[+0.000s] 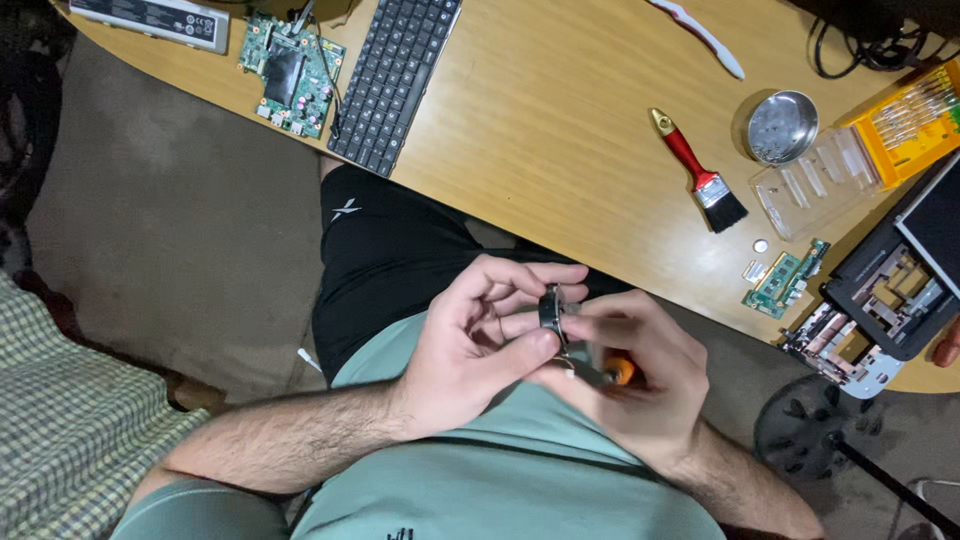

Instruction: The person uses a screwdriver to unscrew and remove a small screw from a circular electronic component held in their left hand. They then place the screw on the table and continue to manipulate the component with the screwdriver.

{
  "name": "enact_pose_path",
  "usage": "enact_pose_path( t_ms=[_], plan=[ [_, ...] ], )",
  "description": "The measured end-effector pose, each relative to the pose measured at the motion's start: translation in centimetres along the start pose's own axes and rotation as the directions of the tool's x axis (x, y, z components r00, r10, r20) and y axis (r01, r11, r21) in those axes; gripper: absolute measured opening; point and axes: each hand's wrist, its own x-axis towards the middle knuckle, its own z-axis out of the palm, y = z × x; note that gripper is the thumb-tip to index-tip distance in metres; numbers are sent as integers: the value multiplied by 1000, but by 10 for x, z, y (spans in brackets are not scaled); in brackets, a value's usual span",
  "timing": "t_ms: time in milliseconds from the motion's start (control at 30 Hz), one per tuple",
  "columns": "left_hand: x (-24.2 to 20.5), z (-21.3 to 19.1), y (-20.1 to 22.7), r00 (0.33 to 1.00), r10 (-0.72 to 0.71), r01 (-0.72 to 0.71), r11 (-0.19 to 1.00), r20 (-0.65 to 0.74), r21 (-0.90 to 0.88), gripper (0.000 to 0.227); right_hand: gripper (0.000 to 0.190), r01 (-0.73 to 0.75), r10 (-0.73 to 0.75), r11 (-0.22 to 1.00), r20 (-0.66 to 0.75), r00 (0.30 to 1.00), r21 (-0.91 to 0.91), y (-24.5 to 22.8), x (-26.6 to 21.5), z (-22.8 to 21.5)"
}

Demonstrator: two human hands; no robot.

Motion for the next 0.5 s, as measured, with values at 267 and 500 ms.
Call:
enact_pose_path(
  t_ms=[267, 500],
  plan=[
    [-8, -2, 22, 995, -5, -18, 975, 103, 223, 72, 31, -102, 86, 982, 105, 991, 159, -7, -7, 3],
    [-1, -16, 13, 922, 334, -380, 672, 197, 635, 35, 39, -146, 105, 911, 126, 986, 385, -1, -19, 12]
  ],
)
